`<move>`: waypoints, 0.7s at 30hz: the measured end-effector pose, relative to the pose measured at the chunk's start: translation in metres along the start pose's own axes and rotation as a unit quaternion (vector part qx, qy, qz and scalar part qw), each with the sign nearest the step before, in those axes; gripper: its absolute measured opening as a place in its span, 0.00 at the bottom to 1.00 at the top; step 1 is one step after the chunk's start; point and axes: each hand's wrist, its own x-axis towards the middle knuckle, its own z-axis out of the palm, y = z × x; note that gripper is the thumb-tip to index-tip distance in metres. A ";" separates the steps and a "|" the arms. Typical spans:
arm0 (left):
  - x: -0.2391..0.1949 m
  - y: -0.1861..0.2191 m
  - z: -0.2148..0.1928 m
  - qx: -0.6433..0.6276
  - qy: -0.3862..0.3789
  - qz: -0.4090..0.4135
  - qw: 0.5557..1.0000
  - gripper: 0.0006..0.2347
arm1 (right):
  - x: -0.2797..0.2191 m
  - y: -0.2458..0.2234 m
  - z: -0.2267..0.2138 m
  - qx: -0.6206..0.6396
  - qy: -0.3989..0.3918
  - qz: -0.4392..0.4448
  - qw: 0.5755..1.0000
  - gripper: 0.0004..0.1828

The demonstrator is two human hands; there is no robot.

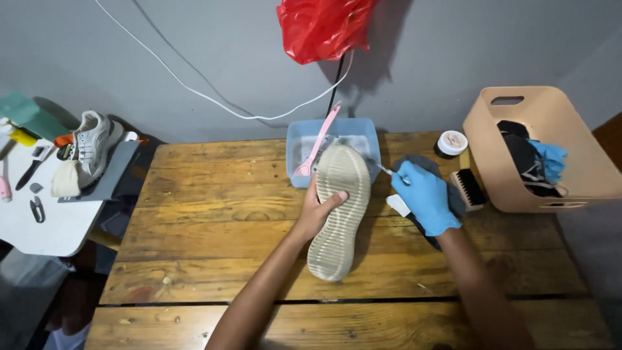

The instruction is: The person cleans the sole of a white sneaker using a small brush and a cleaning solution. They repeatedly dip the brush into a blue container of soapy water and scrub the textured bottom of the shoe while holding it with their left hand.

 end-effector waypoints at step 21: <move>-0.007 -0.012 -0.030 -0.023 -0.076 -0.106 0.991 0.28 | -0.019 0.018 0.027 -0.015 0.063 -0.056 0.996 0.07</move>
